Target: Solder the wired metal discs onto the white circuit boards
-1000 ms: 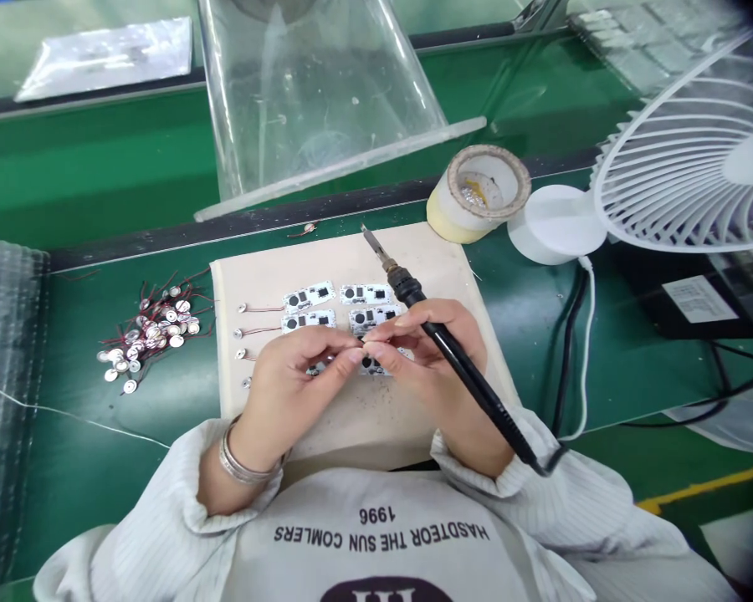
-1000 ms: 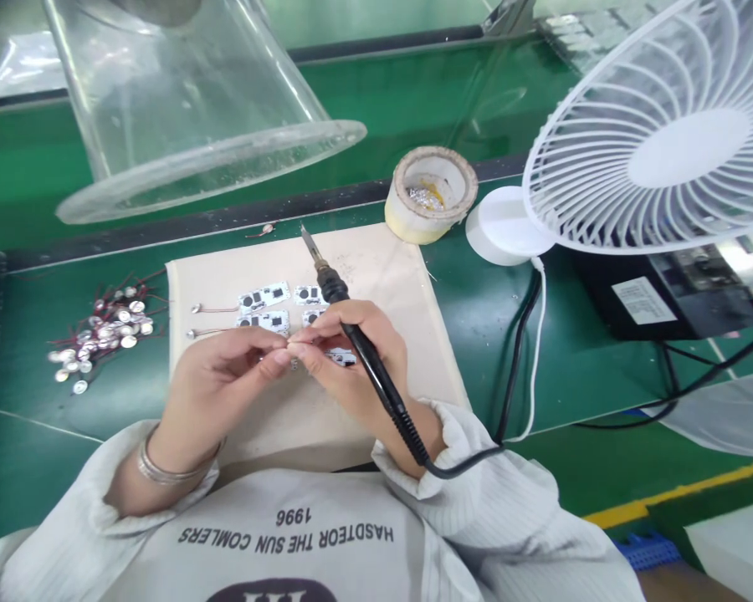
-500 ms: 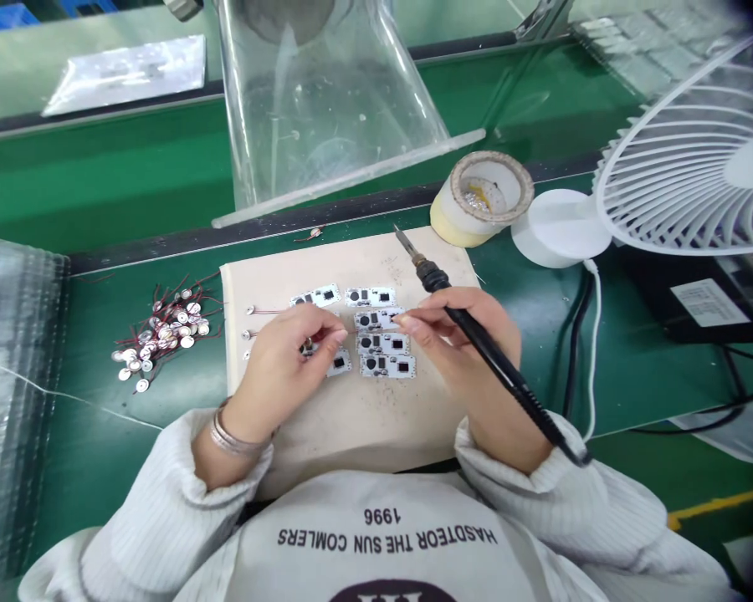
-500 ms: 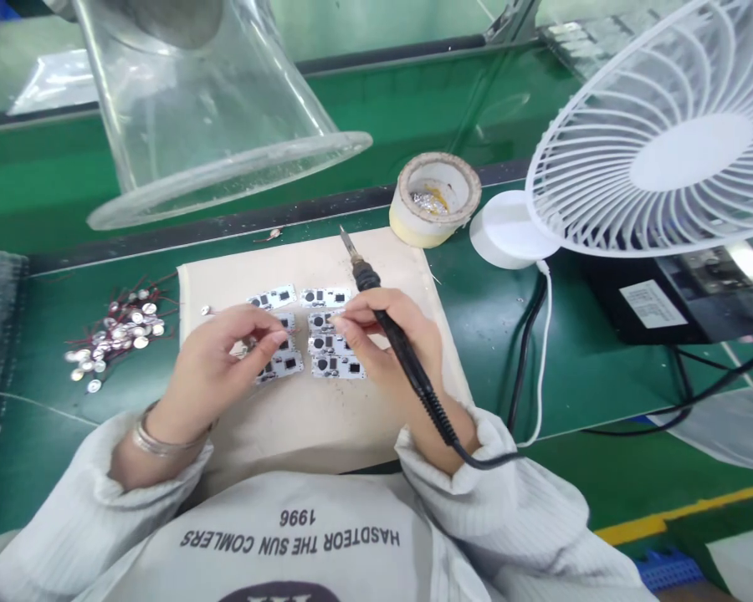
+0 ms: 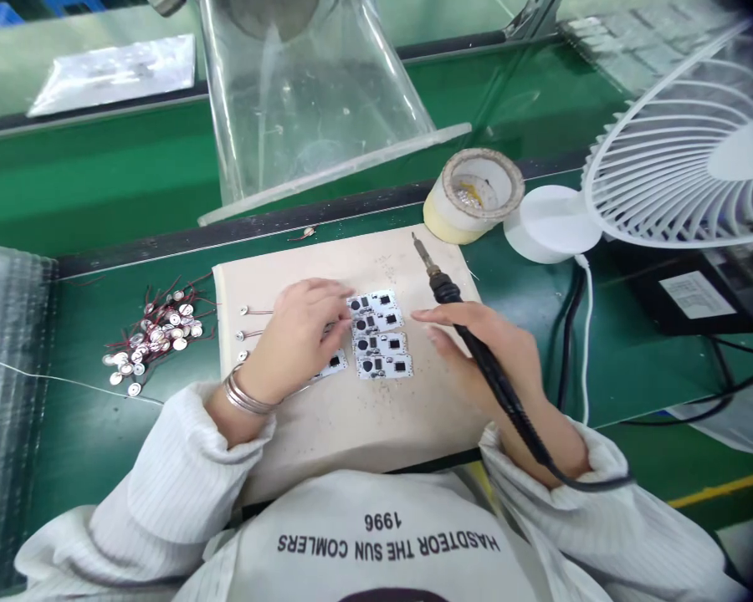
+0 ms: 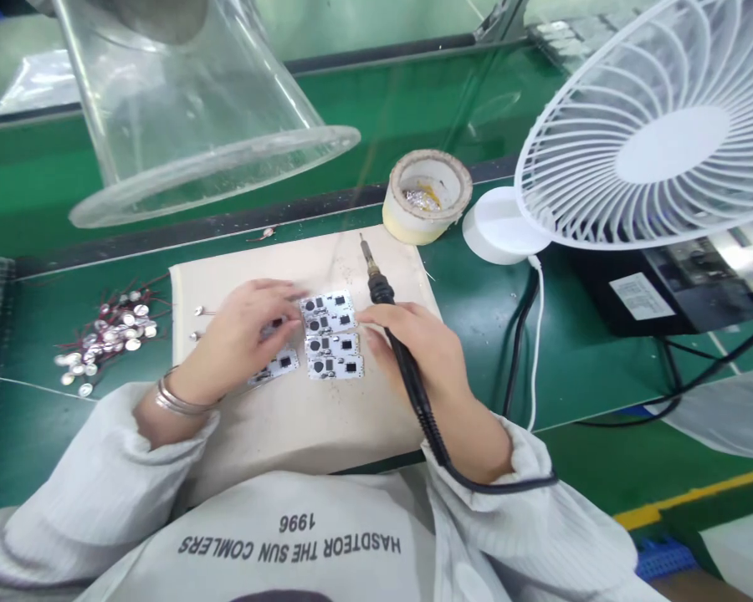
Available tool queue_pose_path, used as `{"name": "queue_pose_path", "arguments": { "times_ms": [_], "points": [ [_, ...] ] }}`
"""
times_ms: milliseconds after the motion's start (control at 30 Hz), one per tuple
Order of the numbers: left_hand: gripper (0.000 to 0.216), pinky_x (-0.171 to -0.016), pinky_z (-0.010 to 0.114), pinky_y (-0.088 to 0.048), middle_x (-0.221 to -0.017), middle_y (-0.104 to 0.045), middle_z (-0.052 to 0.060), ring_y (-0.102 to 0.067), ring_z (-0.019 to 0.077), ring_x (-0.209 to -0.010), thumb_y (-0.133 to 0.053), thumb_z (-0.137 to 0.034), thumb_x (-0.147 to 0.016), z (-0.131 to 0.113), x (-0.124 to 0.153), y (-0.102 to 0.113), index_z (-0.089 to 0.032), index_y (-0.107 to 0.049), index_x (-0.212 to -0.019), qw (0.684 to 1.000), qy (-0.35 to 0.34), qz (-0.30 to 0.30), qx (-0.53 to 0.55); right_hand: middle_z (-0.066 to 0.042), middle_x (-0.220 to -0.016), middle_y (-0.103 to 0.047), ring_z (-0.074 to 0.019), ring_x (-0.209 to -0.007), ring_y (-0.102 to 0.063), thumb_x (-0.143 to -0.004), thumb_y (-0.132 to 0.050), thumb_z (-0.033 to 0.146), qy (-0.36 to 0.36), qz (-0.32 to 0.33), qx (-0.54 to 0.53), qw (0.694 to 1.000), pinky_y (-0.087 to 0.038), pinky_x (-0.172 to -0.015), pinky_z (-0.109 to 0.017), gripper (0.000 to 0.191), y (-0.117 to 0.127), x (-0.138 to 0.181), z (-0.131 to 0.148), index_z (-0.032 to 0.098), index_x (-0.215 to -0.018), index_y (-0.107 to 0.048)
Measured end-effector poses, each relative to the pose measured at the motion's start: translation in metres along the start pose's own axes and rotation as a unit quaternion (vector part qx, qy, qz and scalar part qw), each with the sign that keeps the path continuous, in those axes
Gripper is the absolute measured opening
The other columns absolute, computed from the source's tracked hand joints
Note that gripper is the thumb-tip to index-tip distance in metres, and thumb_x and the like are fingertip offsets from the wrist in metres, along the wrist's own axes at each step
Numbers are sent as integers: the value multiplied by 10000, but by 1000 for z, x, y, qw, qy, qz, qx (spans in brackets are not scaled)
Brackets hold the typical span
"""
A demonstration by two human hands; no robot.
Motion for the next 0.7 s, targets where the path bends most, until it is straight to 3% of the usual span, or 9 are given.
{"name": "queue_pose_path", "arguments": {
  "times_ms": [133, 267, 367, 500, 700],
  "points": [
    [110, -916, 425, -463, -986, -749, 56, -619, 218, -920, -581, -154, -873, 8, -8, 7, -180, -630, -778, 998, 9, -53, 29, 4, -865, -723, -156, -738, -692, -950, -593, 262, 14, 10, -29, 999, -554, -661, -273, 184, 11, -8, 4, 285, -1103, -694],
    [141, -865, 387, -461, -841, -751, 8, -595, 197, -833, -601, -122, -810, 17, -14, 1, -191, -618, -688, 998, 25, -29, 57, -20, -904, -702, -163, -785, -667, -907, -652, 246, 41, -30, -62, 997, -543, -681, -290, 186, 18, -19, 13, 273, -1079, -719],
    [144, -840, 384, -461, -845, -754, 4, -582, 206, -845, -599, -125, -790, 19, -14, -3, -193, -612, -663, 996, 55, -11, 64, -12, -879, -727, -172, -758, -672, -872, -668, 190, 23, -88, -104, 990, -543, -674, -311, 166, 21, -23, 18, 264, -1010, -722],
    [135, -851, 397, -454, -856, -753, 9, -579, 213, -857, -595, -121, -783, 19, -13, -4, -193, -608, -670, 996, 63, -4, 57, 11, -725, -696, -161, -560, -605, -820, -688, 191, 4, -139, -130, 982, -461, -469, -314, 103, 16, -25, 17, 267, -887, -707],
    [130, -887, 408, -438, -922, -758, -9, -581, 215, -914, -604, -104, -784, 22, -10, -1, -195, -617, -692, 997, 52, 10, 54, 23, -666, -677, -160, -517, -596, -767, -669, 180, 38, -156, -144, 976, -451, -457, -329, 109, 2, -22, 10, 263, -831, -701]
  ]
}}
Point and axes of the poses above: each hand's wrist, its own x-axis away from the middle knuckle, its own y-axis out of the back of the hand, z = x × y, the point moved 3 cm from there along -x, towards the middle knuckle
